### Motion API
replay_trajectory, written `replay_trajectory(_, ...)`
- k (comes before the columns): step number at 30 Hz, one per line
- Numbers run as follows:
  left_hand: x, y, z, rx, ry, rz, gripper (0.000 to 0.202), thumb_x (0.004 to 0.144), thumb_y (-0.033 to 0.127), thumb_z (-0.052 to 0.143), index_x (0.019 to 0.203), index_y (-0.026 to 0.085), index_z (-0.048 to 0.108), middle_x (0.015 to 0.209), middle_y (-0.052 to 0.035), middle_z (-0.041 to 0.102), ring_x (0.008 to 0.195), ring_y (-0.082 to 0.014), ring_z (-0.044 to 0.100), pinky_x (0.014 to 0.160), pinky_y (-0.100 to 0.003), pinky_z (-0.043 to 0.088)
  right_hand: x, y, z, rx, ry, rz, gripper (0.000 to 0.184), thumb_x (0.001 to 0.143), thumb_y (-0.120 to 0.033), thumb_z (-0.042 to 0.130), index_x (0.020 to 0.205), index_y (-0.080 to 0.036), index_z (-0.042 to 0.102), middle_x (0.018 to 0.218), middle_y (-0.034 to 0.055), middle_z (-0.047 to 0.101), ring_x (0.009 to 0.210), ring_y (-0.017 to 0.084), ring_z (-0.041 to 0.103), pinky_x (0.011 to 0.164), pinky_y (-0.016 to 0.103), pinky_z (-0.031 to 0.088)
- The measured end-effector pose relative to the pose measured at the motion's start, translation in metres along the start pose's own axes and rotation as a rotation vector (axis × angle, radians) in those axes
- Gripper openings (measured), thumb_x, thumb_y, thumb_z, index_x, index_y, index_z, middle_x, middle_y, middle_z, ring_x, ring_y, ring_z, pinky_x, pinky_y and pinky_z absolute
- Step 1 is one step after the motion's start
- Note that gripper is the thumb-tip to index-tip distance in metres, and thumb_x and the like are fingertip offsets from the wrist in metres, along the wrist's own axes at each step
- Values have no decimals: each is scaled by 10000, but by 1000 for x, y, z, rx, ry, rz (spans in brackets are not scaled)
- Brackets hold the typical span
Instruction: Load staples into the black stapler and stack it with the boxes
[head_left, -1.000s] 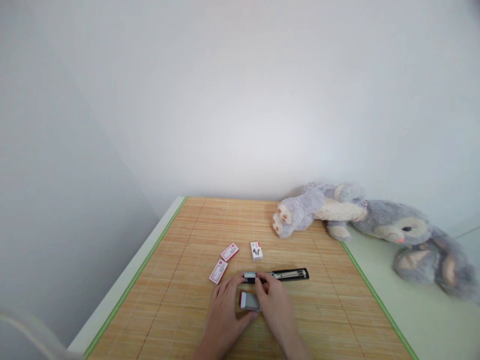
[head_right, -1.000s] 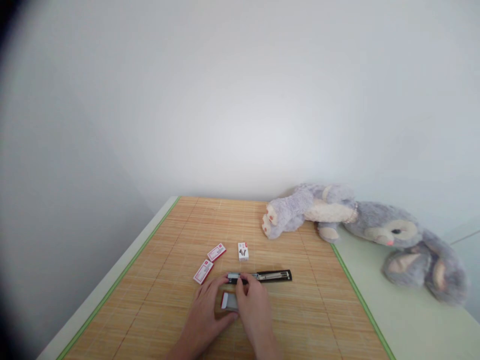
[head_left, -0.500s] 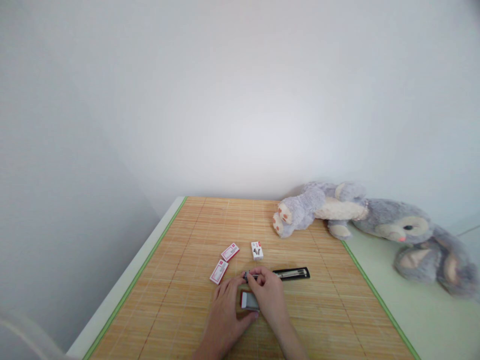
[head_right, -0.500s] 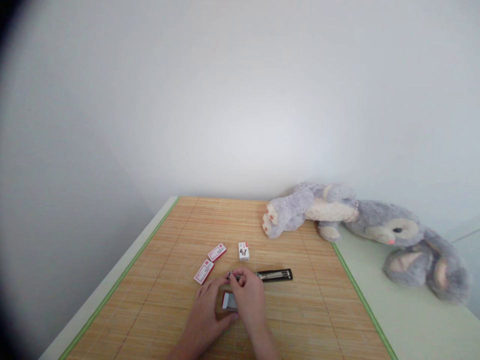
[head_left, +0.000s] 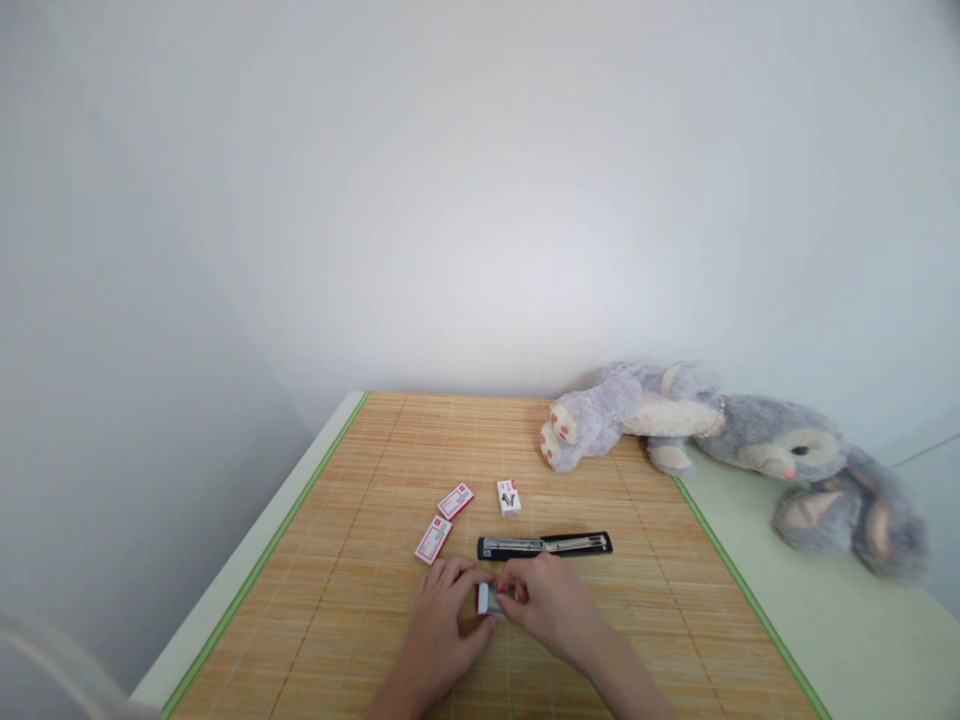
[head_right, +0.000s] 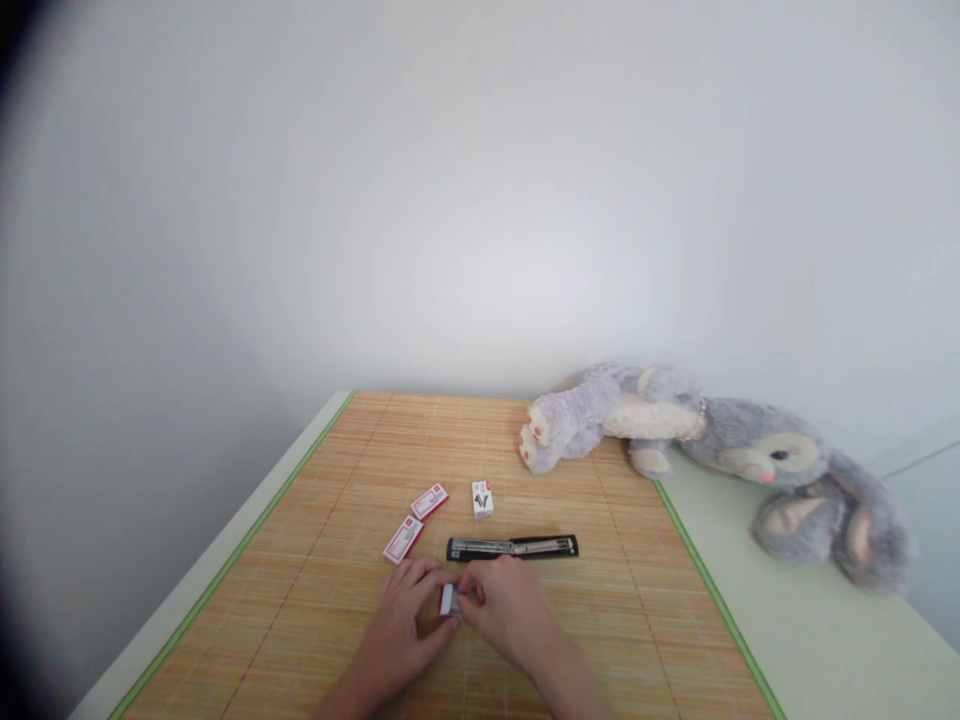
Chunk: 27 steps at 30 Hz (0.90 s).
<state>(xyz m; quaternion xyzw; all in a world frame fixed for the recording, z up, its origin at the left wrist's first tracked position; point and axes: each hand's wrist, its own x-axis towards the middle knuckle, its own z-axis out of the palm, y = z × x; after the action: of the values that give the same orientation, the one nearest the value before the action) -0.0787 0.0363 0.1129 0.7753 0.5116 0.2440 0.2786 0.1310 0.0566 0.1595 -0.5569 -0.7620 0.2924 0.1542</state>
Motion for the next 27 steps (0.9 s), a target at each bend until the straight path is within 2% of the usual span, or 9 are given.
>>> replay_trajectory(9,0,-1,-7,-68,-35,17,360,827,322,726,1184,336,685,1200,-51,657,1164,-285,563,1022,-425,437,4,7,10,-80,-21,-79,214,770,-167,661,855,-288,815,652,-18,716,623,156,614,623,242,335)
replay_trajectory(13,2,-3,-6,-65,-47,4,289,841,352,734,1128,333,709,1152,-39,673,1124,-270,577,988,-404,446,5,9,14,-71,-20,-85,205,775,-191,675,852,-308,825,655,-16,727,636,167,631,637,245,348)
replay_trajectory(19,4,-7,-2,-41,-57,3,331,812,403,765,1139,352,744,1136,-53,668,1107,-281,581,977,-423,452,6,8,17,-61,-45,-55,201,762,-197,699,843,-322,835,644,-16,729,602,162,613,616,238,342)
replay_trajectory(27,3,-5,-2,-35,-46,1,323,821,380,763,1143,357,739,1141,-46,658,1118,-271,576,988,-414,444,5,9,15,-39,-46,-58,165,778,-223,706,819,-320,833,653,-15,734,609,159,615,603,237,325)
